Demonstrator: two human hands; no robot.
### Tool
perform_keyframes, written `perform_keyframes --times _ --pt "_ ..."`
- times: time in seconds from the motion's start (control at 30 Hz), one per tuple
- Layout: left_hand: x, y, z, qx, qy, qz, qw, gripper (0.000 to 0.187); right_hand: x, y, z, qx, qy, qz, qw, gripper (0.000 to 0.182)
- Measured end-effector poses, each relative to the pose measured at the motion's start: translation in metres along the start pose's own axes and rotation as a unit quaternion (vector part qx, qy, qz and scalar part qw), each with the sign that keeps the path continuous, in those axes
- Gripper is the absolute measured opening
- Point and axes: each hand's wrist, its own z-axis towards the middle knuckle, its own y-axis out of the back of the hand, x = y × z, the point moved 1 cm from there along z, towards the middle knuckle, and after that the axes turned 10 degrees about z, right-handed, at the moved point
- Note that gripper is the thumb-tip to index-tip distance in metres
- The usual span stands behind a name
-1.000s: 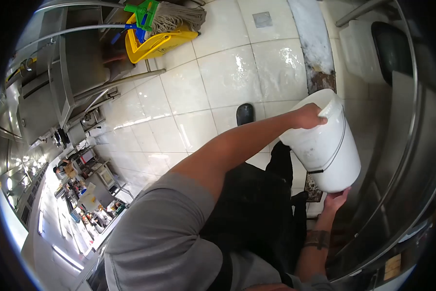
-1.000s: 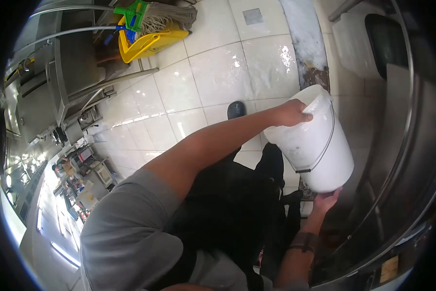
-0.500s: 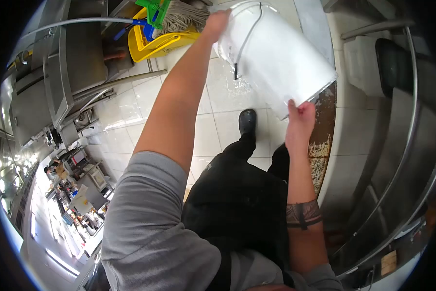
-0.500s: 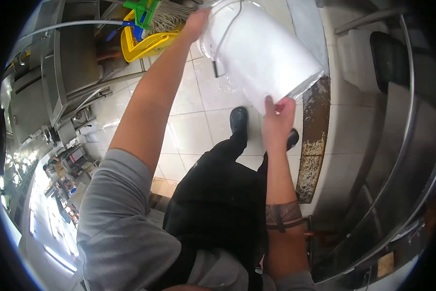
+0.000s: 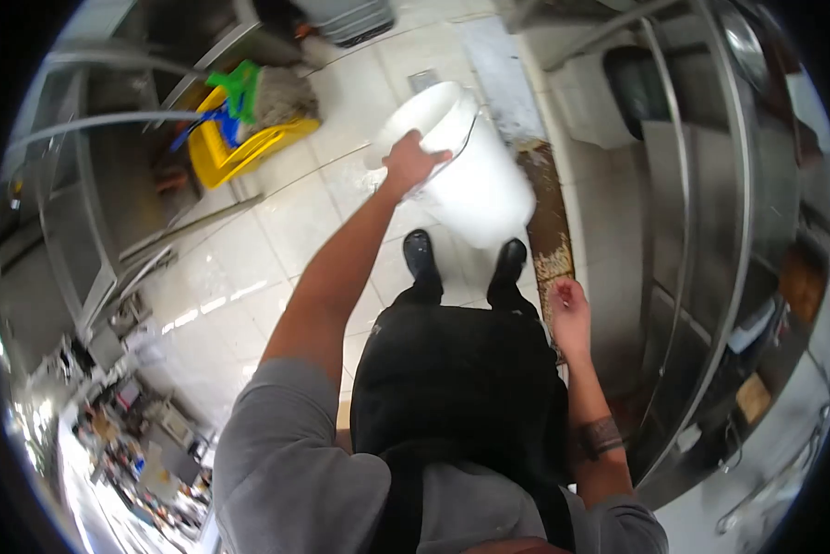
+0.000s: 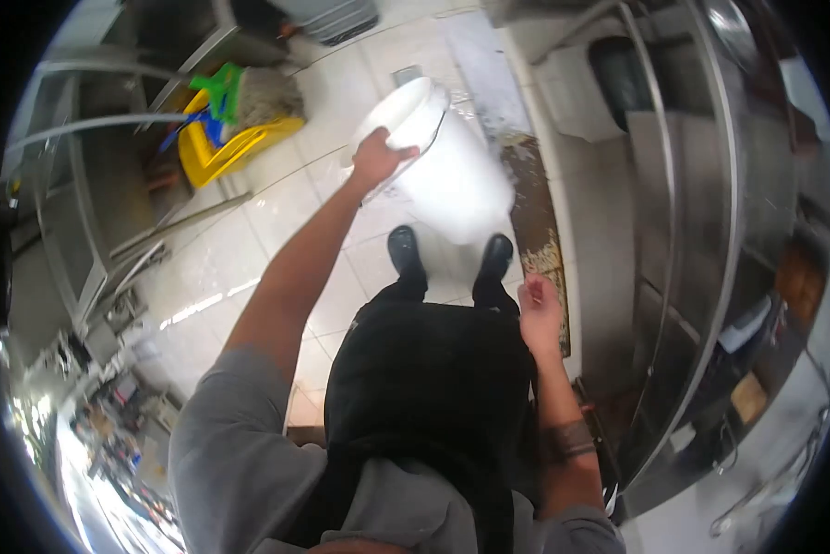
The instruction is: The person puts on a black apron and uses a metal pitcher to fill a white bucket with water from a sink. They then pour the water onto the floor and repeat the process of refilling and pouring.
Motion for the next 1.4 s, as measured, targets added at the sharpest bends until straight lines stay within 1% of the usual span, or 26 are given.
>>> perform_keyframes --times 0.07,0.13,0.17,0.27,0.37,0.4,0.47,0.5,0.53,0.57,0.6,0.63,0.67,0.7,0.77,0.8,0.87,1.0,1.07,1.1,1.13,1.2,1.23,1.3,1.33,1.4 --pt "-0.032 -0.035 -0.021 0.007 -0.011 0.069 0.998 0.062 0.046 0.047 -0.029 -0.037 0.013 0.036 0.999 0.015" --pt "-0.018 -0.123 -0.017 -0.101 -0.079 0.127 0.984 0.056 0.093 0.099 -0.045 -0.096 0.106 0.008 0.99 0.013" --pt "-0.031 -0.135 -0.022 -0.047 -0.084 0.083 0.992 0.037 0.124 0.132 -0.048 -0.118 0.171 -0.078 0.975 0.011" --pt "-0.042 -0.19 -0.013 0.002 -0.121 0.135 0.983 0.022 0.188 0.223 -0.029 -0.261 0.328 -0.15 0.896 0.007" --pt "-0.064 -0.197 -0.012 0.089 -0.09 0.193 0.973 0.019 0.197 0.313 0.024 -0.315 0.283 -0.155 0.893 0.012" --pt "-0.069 -0.202 -0.011 0.12 -0.083 0.208 0.967 0.02 0.19 0.34 0.047 -0.297 0.223 -0.119 0.921 0.015" --pt "-0.074 -0.215 -0.017 0.139 -0.077 0.195 0.968 0.022 0.161 0.395 0.106 -0.25 0.129 -0.236 0.93 0.02" --pt "-0.068 -0.217 -0.021 0.158 -0.067 0.18 0.969 0.024 0.132 0.424 0.142 -0.205 0.128 -0.266 0.933 0.021" --pt "-0.063 -0.219 -0.029 0.155 -0.078 0.164 0.971 0.029 0.101 0.454 0.177 -0.179 0.157 -0.396 0.887 0.025" --pt "-0.068 -0.208 -0.045 0.156 -0.062 0.139 0.976 0.029 0.053 0.491 0.22 -0.173 0.091 -0.467 0.863 0.038" --pt "-0.044 -0.216 -0.051 0.139 -0.148 0.192 0.96 0.029 0.017 0.51 0.254 -0.151 0.039 -0.471 0.868 0.058" --pt "-0.069 -0.176 -0.081 0.167 -0.039 0.083 0.982 0.029 0.008 0.508 0.269 -0.033 -0.126 -0.236 0.963 0.073" --pt "-0.066 -0.162 -0.102 0.166 -0.039 0.053 0.984 0.03 -0.029 0.522 0.28 0.049 -0.093 -0.108 0.989 0.082" --pt "-0.065 -0.138 -0.124 0.183 -0.008 0.061 0.981 0.032 -0.11 0.562 0.324 0.187 -0.058 0.048 0.98 0.071" --pt "-0.049 -0.107 -0.172 0.19 0.028 0.08 0.978 0.035 -0.063 0.519 0.299 0.12 -0.04 -0.075 0.989 0.048" --pt "-0.031 -0.094 -0.198 0.179 0.035 0.094 0.979 0.037 -0.049 0.505 0.295 0.129 -0.034 -0.073 0.988 0.048" --pt "-0.008 -0.057 -0.247 0.192 0.081 0.136 0.968 0.04 -0.023 0.499 0.285 0.071 -0.095 -0.097 0.988 0.028" --pt "0.038 -0.004 -0.337 0.184 0.223 0.121 0.95 0.042 0.009 0.537 0.266 0.038 -0.09 -0.24 0.966 0.036" --pt "0.045 0.014 -0.37 0.172 0.261 0.11 0.943 0.041 0.023 0.547 0.248 -0.038 0.069 -0.294 0.952 0.037" --pt "0.042 0.022 -0.385 0.157 0.251 0.116 0.948 0.04 0.038 0.545 0.231 -0.094 0.049 -0.269 0.957 0.033" --pt "0.037 0.028 -0.397 0.146 0.262 0.097 0.949 0.038 0.044 0.542 0.221 -0.084 0.06 -0.275 0.956 0.033" --pt "0.015 0.038 -0.42 0.12 0.284 0.005 0.951 0.036 0.046 0.539 0.207 -0.183 0.253 -0.175 0.934 0.027" --pt "0.001 0.041 -0.428 0.116 0.29 -0.003 0.95 0.036 0.048 0.543 0.204 -0.175 0.26 -0.177 0.933 0.027" --pt "-0.019 0.043 -0.444 0.085 0.293 -0.078 0.949 0.034 0.042 0.549 0.201 0.023 0.09 -0.087 0.992 0.035" --pt "-0.021 0.04 -0.453 0.084 0.297 -0.081 0.948 0.034 0.037 0.553 0.202 0.027 0.092 -0.091 0.991 0.035" --pt "-0.018 0.032 -0.469 0.105 0.299 -0.07 0.946 0.034 0.031 0.555 0.213 -0.075 0.083 -0.325 0.939 0.032"
